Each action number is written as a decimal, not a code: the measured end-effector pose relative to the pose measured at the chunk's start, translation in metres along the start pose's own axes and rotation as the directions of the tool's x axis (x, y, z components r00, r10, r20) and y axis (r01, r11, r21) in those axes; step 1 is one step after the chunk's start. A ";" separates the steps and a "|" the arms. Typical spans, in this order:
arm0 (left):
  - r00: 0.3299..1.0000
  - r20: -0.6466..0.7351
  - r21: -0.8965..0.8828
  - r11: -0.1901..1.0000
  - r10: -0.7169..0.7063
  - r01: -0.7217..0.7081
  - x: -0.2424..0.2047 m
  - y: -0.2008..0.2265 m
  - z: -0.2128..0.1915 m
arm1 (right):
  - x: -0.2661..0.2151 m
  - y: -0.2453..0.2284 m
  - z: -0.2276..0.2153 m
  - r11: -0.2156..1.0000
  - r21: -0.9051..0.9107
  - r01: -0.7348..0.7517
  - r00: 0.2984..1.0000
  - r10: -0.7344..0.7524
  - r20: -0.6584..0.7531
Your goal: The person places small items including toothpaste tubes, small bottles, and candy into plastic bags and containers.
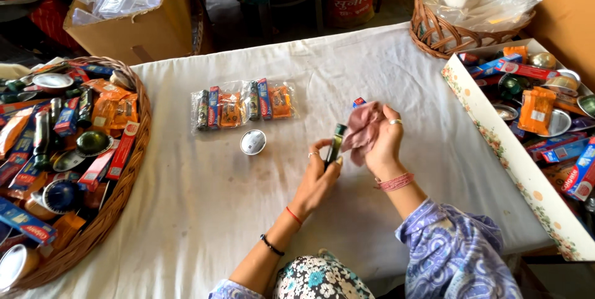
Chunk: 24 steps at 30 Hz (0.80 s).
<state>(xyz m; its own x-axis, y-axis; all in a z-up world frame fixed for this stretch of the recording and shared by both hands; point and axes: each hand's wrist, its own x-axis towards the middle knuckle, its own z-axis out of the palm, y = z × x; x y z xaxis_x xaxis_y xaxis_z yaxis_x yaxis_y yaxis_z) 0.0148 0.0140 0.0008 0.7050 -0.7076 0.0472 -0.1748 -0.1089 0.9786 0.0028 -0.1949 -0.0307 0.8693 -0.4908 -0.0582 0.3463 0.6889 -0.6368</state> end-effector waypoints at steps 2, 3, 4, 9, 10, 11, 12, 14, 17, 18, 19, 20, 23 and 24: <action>0.999 -0.034 -0.125 0.991 -0.042 0.038 0.002 -0.004 -0.003 | -0.004 0.006 0.009 0.993 -0.064 0.099 0.994 -0.102 -0.043; 0.995 -0.053 -0.249 0.966 -0.083 0.067 0.006 -0.004 -0.003 | -0.005 0.007 0.014 0.970 -0.130 0.206 0.973 -0.218 -0.079; 0.995 -0.062 -0.252 0.966 -0.079 0.061 0.008 -0.007 -0.005 | -0.018 0.016 0.030 0.970 -0.132 0.205 0.974 -0.216 -0.070; 0.987 -0.086 -0.630 0.775 -0.133 0.049 0.035 -0.054 -0.005 | -0.078 0.043 0.082 0.544 -0.766 0.343 0.921 -0.036 0.387; 0.987 -0.085 -0.631 0.774 -0.136 0.052 0.030 -0.050 -0.008 | -0.079 0.045 0.079 0.545 -0.767 0.340 0.923 -0.034 0.384; 0.986 -0.167 -0.630 0.772 -0.023 -0.088 0.027 -0.044 -0.014 | -0.077 0.047 0.079 0.462 -0.741 0.487 0.846 -0.039 0.532; 0.965 -0.248 -0.617 0.753 0.088 -0.227 0.024 -0.039 -0.020 | -0.076 0.049 0.079 0.376 -0.684 0.625 0.746 -0.029 0.665; 0.951 -0.294 -0.504 0.830 0.093 -0.237 0.019 -0.040 -0.012 | -0.071 0.051 0.075 0.335 -0.683 0.649 0.733 -0.032 0.680; 0.936 -0.330 -0.278 0.935 0.124 -0.221 0.015 -0.044 0.005 | -0.066 0.050 0.064 0.256 -0.681 0.686 0.718 -0.086 0.691; 0.935 -0.326 -0.158 0.968 0.137 -0.197 0.013 -0.046 0.010 | -0.064 0.051 0.062 0.233 -0.676 0.699 0.712 -0.139 0.688; 0.934 -0.330 -0.160 0.967 0.138 -0.200 0.009 -0.038 0.009 | -0.059 0.048 0.060 0.230 -0.675 0.701 0.710 -0.135 0.691; 0.945 -0.292 -0.127 0.974 0.145 -0.188 0.006 -0.031 0.009 | -0.053 0.046 0.059 0.225 -0.696 0.682 0.731 -0.187 0.656; 0.959 -0.219 0.043 0.984 0.177 -0.172 -0.008 -0.006 0.007 | -0.041 0.035 0.051 0.304 -0.738 0.602 0.798 -0.258 0.545; 0.963 -0.172 0.180 0.968 0.206 -0.175 -0.011 0.004 0.005 | -0.036 0.030 0.049 0.381 -0.750 0.540 0.841 -0.281 0.463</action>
<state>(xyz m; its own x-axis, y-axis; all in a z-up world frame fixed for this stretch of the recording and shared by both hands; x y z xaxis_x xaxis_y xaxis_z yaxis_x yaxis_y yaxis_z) 0.0025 0.0176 0.0033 0.7613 -0.5844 0.2810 -0.4158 -0.1074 0.9031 -0.0007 -0.1307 -0.0097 0.7966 -0.3596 0.4860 0.3370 -0.4033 -0.8508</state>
